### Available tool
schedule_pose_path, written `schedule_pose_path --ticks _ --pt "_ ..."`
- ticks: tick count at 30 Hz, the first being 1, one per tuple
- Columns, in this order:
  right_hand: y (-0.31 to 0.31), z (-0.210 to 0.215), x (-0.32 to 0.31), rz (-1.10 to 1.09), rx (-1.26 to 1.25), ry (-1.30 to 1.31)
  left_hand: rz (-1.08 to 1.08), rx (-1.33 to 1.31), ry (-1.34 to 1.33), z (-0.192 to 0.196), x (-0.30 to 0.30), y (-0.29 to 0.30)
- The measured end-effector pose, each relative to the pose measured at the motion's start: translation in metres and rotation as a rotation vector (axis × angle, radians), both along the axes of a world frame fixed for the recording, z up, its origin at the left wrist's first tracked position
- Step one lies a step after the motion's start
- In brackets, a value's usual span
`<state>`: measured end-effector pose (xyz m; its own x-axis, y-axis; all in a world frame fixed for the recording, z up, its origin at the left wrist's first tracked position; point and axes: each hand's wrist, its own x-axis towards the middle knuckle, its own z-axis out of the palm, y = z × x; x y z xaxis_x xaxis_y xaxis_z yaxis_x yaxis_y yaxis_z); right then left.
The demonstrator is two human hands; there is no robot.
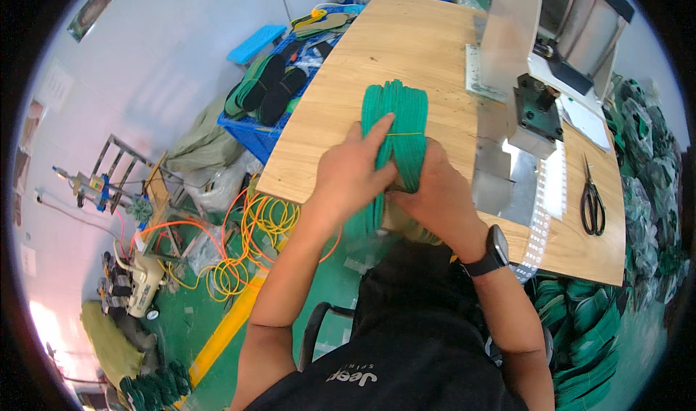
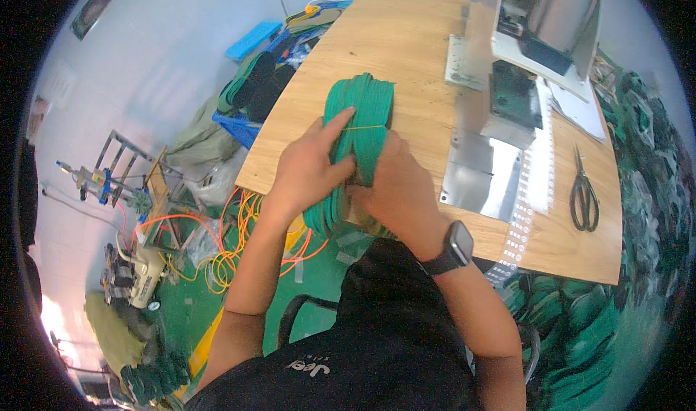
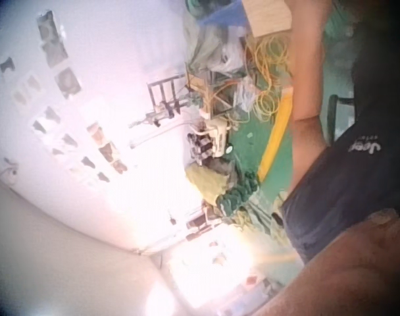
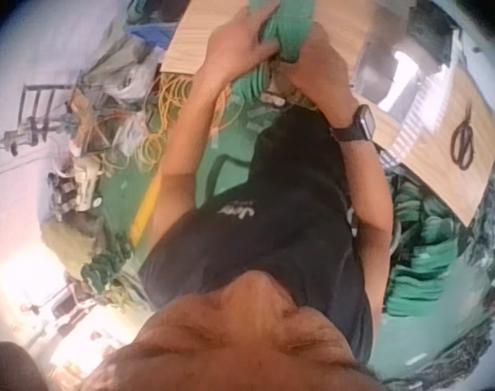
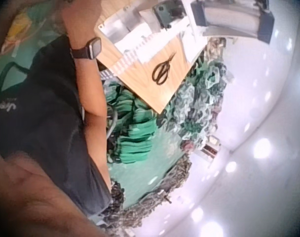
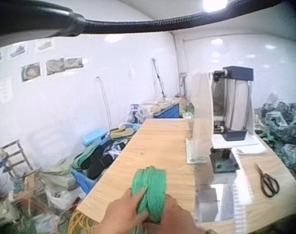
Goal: The person cuts small stickers from a plastic sheet using scissors and applies them to the heel area of shoe insoles. They use a pneumatic press machine to secure each sticker onto the insole before placing the finished item aside in a stack.
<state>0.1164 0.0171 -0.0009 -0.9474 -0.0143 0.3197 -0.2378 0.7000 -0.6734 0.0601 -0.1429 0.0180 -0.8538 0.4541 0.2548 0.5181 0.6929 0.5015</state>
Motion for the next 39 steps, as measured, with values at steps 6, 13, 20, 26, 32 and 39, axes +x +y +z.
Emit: schedule_pose_path --ticks 6,13,20,26,32,39 --pt "0.032 0.016 0.030 0.136 -0.008 -0.046 -0.135 0.438 -0.177 -0.004 -0.083 -0.019" --pt "0.077 0.075 0.073 0.184 -0.066 -0.102 -0.067 0.644 -0.251 -0.018 -0.199 0.003" --pt "0.114 0.039 0.046 0.019 0.326 -0.234 -0.413 0.501 0.082 0.031 -0.177 0.031" --pt "0.121 0.011 0.044 0.062 0.367 -0.158 -0.861 -0.259 0.095 0.037 -0.046 0.062" --pt "0.150 0.021 0.033 0.148 0.094 -0.100 -0.686 -0.186 0.483 0.021 -0.020 0.046" --pt "0.118 0.040 0.022 0.565 -0.272 -0.559 -0.647 0.003 0.645 0.024 -0.009 -0.008"
